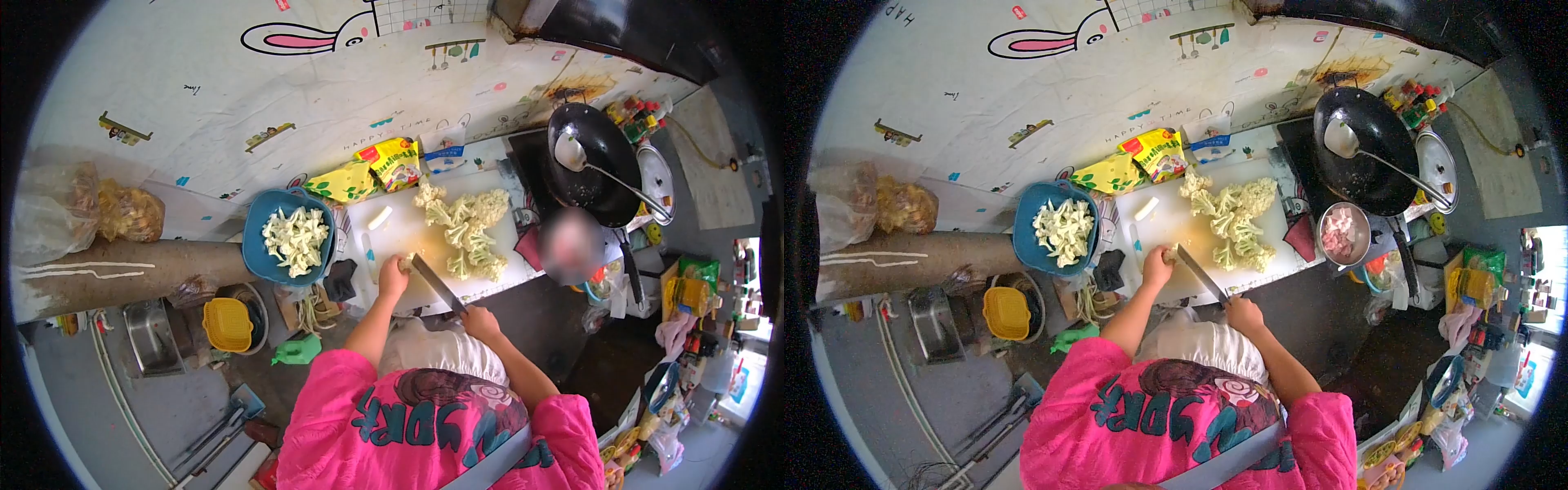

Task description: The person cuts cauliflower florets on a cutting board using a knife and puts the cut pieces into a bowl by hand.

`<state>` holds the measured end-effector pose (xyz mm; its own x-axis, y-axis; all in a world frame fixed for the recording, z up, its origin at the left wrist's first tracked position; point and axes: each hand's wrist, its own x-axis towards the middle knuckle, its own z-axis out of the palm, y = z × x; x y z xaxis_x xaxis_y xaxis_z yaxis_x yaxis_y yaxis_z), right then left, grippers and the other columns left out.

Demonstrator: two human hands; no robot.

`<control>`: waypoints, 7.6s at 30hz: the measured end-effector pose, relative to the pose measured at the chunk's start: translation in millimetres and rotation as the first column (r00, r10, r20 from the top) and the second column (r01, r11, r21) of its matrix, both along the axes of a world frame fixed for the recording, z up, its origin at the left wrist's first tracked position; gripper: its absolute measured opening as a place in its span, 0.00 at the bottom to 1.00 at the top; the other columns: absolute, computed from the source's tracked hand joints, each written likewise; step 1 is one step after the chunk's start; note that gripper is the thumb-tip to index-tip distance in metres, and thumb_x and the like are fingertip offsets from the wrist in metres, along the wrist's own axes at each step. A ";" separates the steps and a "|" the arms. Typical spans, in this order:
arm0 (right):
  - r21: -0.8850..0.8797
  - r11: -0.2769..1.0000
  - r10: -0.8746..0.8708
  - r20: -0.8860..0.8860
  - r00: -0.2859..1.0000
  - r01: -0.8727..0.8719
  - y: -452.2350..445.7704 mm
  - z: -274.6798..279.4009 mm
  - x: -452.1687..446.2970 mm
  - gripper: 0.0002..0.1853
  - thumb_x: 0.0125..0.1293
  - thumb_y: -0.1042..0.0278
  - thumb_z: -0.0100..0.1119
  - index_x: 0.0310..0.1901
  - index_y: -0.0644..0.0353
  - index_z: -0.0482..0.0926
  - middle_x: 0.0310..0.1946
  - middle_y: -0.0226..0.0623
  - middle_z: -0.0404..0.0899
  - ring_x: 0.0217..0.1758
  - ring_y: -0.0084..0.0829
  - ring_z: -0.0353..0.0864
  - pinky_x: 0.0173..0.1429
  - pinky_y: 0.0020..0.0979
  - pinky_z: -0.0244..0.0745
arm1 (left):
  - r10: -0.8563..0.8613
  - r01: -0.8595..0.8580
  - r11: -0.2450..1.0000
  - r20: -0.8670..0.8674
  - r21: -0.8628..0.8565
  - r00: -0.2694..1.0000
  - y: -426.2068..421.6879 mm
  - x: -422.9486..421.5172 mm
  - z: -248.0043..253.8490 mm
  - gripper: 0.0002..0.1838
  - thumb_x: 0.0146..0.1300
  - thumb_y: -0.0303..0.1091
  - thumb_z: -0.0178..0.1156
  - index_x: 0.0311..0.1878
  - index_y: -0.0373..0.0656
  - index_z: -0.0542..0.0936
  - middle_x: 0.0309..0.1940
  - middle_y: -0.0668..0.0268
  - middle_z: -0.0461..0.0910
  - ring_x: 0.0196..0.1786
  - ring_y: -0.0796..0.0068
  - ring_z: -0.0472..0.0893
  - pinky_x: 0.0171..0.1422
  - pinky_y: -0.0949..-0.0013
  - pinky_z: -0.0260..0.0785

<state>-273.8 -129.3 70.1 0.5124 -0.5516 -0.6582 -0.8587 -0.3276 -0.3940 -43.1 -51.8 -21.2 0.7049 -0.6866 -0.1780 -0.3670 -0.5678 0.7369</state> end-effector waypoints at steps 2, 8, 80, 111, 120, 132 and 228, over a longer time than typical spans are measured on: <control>0.018 0.999 -0.027 0.007 1.000 0.027 0.7 -3.7 0.0 0.17 0.60 0.55 0.49 0.35 0.63 0.77 0.31 0.56 0.78 0.38 0.55 0.77 0.44 0.49 0.72 | 0.028 -0.025 0.999 -0.076 0.047 0.997 3.0 2.4 -1.3 0.15 0.44 0.24 0.61 0.39 0.39 0.76 0.35 0.54 0.77 0.42 0.53 0.76 0.47 0.59 0.68; 0.017 0.997 -0.082 0.080 0.993 0.081 4.5 -21.1 -8.3 0.18 0.59 0.55 0.50 0.32 0.64 0.78 0.30 0.56 0.77 0.37 0.54 0.77 0.44 0.48 0.72 | 0.013 -0.019 1.000 -0.282 -0.019 0.959 22.0 7.3 -14.8 0.19 0.45 0.27 0.63 0.44 0.38 0.75 0.36 0.60 0.78 0.39 0.63 0.79 0.44 0.67 0.72; -0.072 0.994 0.090 0.098 0.991 -0.083 7.5 6.4 -2.1 0.14 0.60 0.57 0.51 0.32 0.60 0.77 0.27 0.52 0.78 0.33 0.52 0.78 0.40 0.48 0.73 | 0.037 -0.031 0.987 0.041 -0.156 0.998 31.2 2.5 -19.0 0.11 0.44 0.20 0.62 0.32 0.40 0.72 0.29 0.59 0.72 0.32 0.60 0.75 0.37 0.64 0.68; -0.008 1.000 0.002 0.049 0.999 -0.001 8.9 15.4 6.2 0.15 0.59 0.55 0.51 0.34 0.58 0.79 0.30 0.52 0.78 0.36 0.52 0.77 0.43 0.47 0.72 | 0.051 -0.043 0.972 0.027 -0.230 0.998 57.2 8.7 -0.2 0.13 0.43 0.16 0.56 0.34 0.39 0.70 0.32 0.58 0.71 0.36 0.59 0.74 0.34 0.65 0.71; -0.019 0.999 0.043 0.117 0.992 -0.041 10.5 15.0 -0.5 0.14 0.59 0.56 0.51 0.33 0.57 0.79 0.29 0.49 0.78 0.35 0.51 0.77 0.42 0.47 0.72 | 0.017 -0.010 0.992 0.050 -0.125 0.999 50.1 10.5 -13.0 0.12 0.46 0.19 0.60 0.36 0.37 0.72 0.35 0.58 0.72 0.38 0.61 0.76 0.39 0.67 0.73; -0.020 0.995 0.099 0.064 0.993 -0.098 8.1 7.2 -0.6 0.15 0.59 0.56 0.51 0.33 0.59 0.79 0.30 0.51 0.78 0.36 0.51 0.78 0.43 0.47 0.72 | 0.011 -0.008 0.997 0.033 -0.083 0.999 46.1 9.7 -6.2 0.10 0.46 0.19 0.58 0.34 0.38 0.72 0.32 0.58 0.73 0.35 0.60 0.77 0.39 0.65 0.72; -0.075 0.983 -0.155 0.172 0.973 0.169 -8.9 19.2 -17.8 0.16 0.58 0.56 0.53 0.32 0.62 0.80 0.28 0.54 0.77 0.34 0.52 0.77 0.42 0.46 0.72 | -0.125 0.126 0.991 0.026 -0.035 0.992 4.0 -3.1 20.0 0.16 0.43 0.23 0.60 0.38 0.35 0.71 0.40 0.50 0.68 0.42 0.48 0.69 0.48 0.56 0.65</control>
<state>-291.7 -138.2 89.3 0.5089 -0.6887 -0.5165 -0.8287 -0.2296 -0.5104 -46.2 -47.8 -1.2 0.6167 -0.7755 -0.1354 -0.4513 -0.4893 0.7463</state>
